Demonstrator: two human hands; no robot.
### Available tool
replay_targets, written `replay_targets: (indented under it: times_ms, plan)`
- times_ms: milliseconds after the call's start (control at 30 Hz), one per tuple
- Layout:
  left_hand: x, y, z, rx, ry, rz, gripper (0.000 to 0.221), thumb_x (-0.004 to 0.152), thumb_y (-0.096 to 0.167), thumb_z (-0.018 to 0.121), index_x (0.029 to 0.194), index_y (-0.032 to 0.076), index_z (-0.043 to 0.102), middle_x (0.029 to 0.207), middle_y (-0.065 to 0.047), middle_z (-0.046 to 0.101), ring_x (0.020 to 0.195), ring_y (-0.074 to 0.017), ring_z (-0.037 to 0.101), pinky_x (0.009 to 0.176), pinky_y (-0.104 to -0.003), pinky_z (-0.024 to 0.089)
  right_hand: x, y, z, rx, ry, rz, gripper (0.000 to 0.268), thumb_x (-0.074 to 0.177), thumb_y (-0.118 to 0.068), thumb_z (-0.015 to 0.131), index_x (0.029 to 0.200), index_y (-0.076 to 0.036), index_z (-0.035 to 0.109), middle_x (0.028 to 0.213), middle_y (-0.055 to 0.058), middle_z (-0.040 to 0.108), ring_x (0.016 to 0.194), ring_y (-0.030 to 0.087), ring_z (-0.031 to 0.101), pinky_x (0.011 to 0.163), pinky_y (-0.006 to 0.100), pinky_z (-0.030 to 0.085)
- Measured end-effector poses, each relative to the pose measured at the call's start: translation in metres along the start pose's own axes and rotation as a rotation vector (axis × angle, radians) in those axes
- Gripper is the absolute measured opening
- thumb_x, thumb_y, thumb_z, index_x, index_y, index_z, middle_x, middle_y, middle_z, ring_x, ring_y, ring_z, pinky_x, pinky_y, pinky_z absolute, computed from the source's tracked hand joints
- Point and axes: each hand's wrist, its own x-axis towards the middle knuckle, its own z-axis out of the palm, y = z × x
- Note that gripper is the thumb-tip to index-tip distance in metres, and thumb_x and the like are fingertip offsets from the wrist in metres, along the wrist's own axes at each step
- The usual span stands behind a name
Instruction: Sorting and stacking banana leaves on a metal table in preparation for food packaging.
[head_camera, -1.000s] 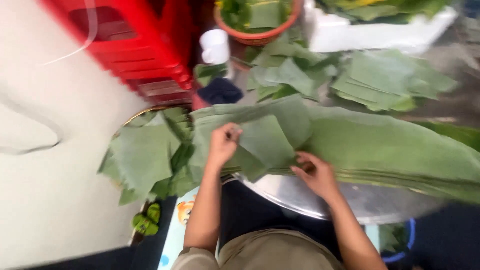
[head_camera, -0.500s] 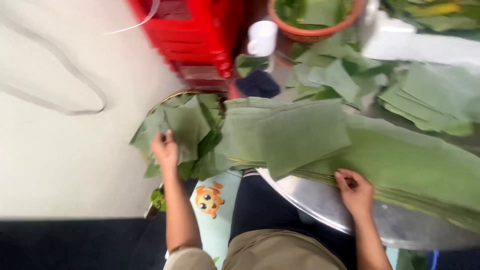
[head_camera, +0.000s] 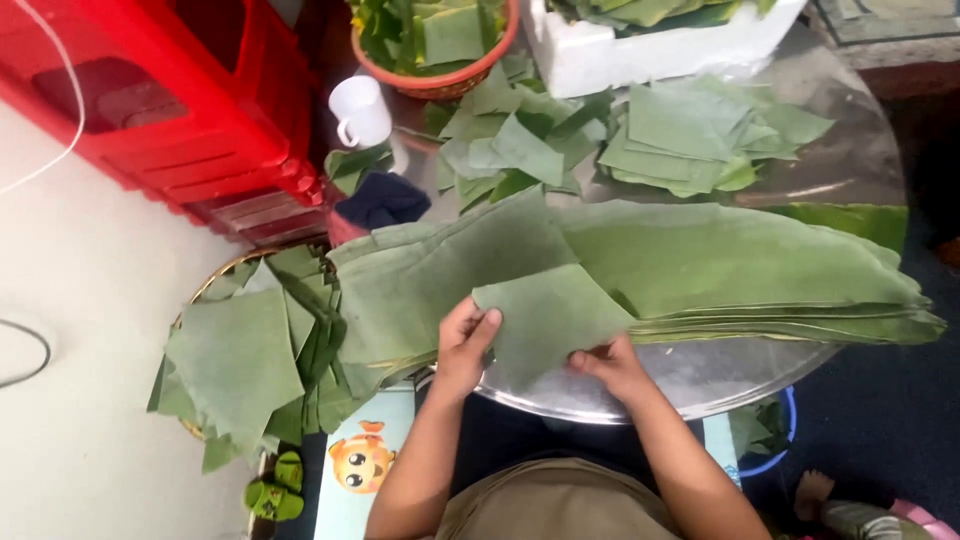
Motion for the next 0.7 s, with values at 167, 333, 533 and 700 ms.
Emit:
replay_targets:
  times_ms: [167, 333, 533, 700]
  plan:
    - [0.024, 0.005, -0.008, 0.575, 0.053, -0.024, 0.026, 0.102, 0.029, 0.064, 0.116, 0.011, 0.076, 0.110, -0.015, 0.078, 0.113, -0.0323, 0.070, 0.100, -0.050, 0.050, 0.018, -0.113, 0.010, -0.123, 0.232, 0.088, 0.027, 0.081, -0.013, 0.087, 0.075, -0.002, 0.063, 0.051, 0.013, 0.064, 0.042, 0.017, 0.062, 0.042, 0.025, 0.047]
    - [0.025, 0.003, -0.028, 1.333, 0.353, -0.418, 0.079, 0.094, 0.057, 0.065, 0.154, 0.009, 0.047, 0.154, -0.026, 0.045, 0.142, -0.0444, 0.043, 0.110, -0.060, 0.037, 0.130, -0.177, -0.068, -0.617, 0.244, -0.132, 0.035, 0.086, -0.015, 0.088, 0.073, -0.002, 0.058, 0.058, 0.012, 0.060, 0.049, 0.017, 0.059, 0.048, 0.029, 0.048]
    - [0.036, -0.053, -0.056, 1.216, 0.448, -0.280, 0.078, 0.080, 0.033, 0.086, 0.149, 0.017, 0.054, 0.143, -0.022, 0.056, 0.128, -0.0447, 0.052, 0.104, -0.060, 0.042, 0.212, -0.199, -0.183, -0.564, 0.726, 0.026, 0.075, 0.106, -0.032, 0.079, 0.153, 0.006, 0.034, 0.121, 0.030, 0.063, 0.090, 0.033, 0.076, 0.076, 0.043, 0.067]
    - [0.048, -0.031, -0.043, 0.861, 0.476, -0.199, 0.072, 0.084, -0.002, 0.074, 0.150, 0.009, 0.049, 0.134, -0.030, 0.061, 0.124, -0.0503, 0.060, 0.106, -0.059, 0.047, 0.173, -0.137, -0.136, -0.736, 0.676, -0.044, 0.061, 0.099, -0.028, 0.080, 0.144, 0.003, 0.053, 0.130, 0.027, 0.061, 0.114, 0.040, 0.064, 0.088, 0.047, 0.056]
